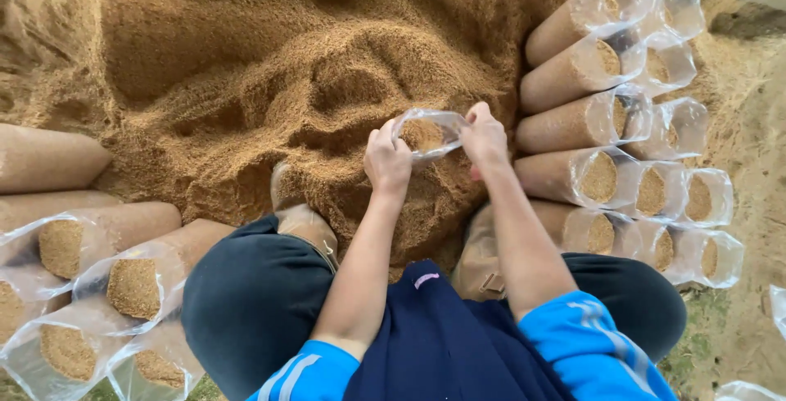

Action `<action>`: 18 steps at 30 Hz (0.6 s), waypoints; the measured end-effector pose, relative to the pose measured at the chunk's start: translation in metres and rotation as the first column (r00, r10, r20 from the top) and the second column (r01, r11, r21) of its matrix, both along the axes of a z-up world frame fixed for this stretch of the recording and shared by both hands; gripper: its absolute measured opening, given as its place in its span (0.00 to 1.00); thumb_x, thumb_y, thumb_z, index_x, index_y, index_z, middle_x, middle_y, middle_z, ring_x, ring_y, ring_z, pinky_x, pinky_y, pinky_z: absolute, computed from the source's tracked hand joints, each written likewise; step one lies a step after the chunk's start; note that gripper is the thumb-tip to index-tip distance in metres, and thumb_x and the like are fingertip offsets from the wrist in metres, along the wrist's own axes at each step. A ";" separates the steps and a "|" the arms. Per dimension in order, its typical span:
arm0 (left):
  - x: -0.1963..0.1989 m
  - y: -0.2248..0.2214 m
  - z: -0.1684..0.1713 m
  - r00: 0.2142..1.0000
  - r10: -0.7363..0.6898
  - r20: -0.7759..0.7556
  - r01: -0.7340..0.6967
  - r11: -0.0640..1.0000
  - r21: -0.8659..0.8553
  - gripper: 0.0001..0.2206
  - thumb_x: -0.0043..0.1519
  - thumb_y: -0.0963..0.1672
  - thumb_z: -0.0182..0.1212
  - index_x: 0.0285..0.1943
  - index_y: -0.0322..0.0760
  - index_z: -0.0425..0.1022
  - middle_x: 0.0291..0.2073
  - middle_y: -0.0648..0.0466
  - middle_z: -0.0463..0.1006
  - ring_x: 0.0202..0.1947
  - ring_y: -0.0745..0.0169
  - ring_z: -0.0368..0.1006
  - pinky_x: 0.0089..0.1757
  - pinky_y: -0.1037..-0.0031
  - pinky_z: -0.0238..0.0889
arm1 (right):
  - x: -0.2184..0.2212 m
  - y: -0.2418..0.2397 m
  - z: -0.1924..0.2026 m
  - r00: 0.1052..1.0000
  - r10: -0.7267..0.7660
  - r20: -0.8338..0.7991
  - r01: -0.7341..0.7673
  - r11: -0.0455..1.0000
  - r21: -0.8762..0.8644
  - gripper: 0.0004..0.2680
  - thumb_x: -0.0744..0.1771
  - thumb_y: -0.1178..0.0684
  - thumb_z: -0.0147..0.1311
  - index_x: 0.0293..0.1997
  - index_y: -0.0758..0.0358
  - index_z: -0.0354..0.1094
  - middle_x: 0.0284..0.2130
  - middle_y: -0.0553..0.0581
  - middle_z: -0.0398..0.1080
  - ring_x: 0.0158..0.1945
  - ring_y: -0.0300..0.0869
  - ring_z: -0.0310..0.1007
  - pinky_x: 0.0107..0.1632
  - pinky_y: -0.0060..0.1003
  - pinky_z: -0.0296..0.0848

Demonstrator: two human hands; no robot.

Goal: Filling small plastic bags with substrate material using a hand scoop

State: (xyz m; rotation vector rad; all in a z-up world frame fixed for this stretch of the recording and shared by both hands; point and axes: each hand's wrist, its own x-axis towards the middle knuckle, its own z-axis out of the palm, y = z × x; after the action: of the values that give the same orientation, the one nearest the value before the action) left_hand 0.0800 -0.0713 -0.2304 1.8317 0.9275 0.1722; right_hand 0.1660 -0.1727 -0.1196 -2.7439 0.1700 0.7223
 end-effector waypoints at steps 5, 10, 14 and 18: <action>0.005 -0.012 -0.018 0.998 -0.063 -0.024 0.063 0.998 0.001 0.20 0.67 0.51 0.50 0.66 0.47 0.73 0.55 0.44 0.78 0.56 0.41 0.74 0.53 0.54 0.69 | 0.019 -0.021 -0.090 0.946 0.291 0.140 -0.313 0.934 0.173 0.10 0.64 0.45 0.60 0.48 0.48 0.69 0.48 0.54 0.73 0.58 0.51 0.71 0.58 0.47 0.72; -0.001 -0.017 -0.034 0.997 -0.077 -0.026 0.079 0.994 0.071 0.17 0.69 0.54 0.49 0.58 0.52 0.79 0.47 0.49 0.82 0.50 0.44 0.78 0.50 0.56 0.71 | 0.026 0.031 -0.137 0.945 -0.041 -0.324 0.249 0.732 0.634 0.12 0.67 0.55 0.48 0.52 0.74 0.71 0.44 0.64 0.74 0.43 0.44 0.78 0.44 0.38 0.82; -0.003 -0.018 -0.040 0.997 -0.042 0.059 0.033 0.989 0.145 0.17 0.68 0.54 0.51 0.63 0.56 0.76 0.48 0.53 0.81 0.50 0.50 0.78 0.48 0.58 0.74 | 0.024 0.055 -0.118 0.901 -0.027 -0.433 0.131 0.969 0.211 0.17 0.65 0.48 0.53 0.58 0.65 0.63 0.45 0.64 0.63 0.47 0.48 0.60 0.47 0.37 0.65; 0.001 -0.011 -0.031 0.999 0.034 -0.038 -0.033 0.999 0.037 0.21 0.64 0.56 0.55 0.66 0.59 0.73 0.48 0.55 0.78 0.47 0.44 0.78 0.47 0.55 0.74 | 0.028 0.057 -0.108 0.911 0.071 -0.406 0.026 0.973 0.228 0.06 0.69 0.58 0.48 0.44 0.67 0.72 0.25 0.56 0.68 0.23 0.33 0.63 0.23 0.23 0.66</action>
State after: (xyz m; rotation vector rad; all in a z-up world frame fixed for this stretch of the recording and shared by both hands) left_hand 0.0813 -0.0821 -0.2611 1.8593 0.9881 0.1764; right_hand 0.1942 -0.1158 -0.2273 -2.3478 0.1337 1.2412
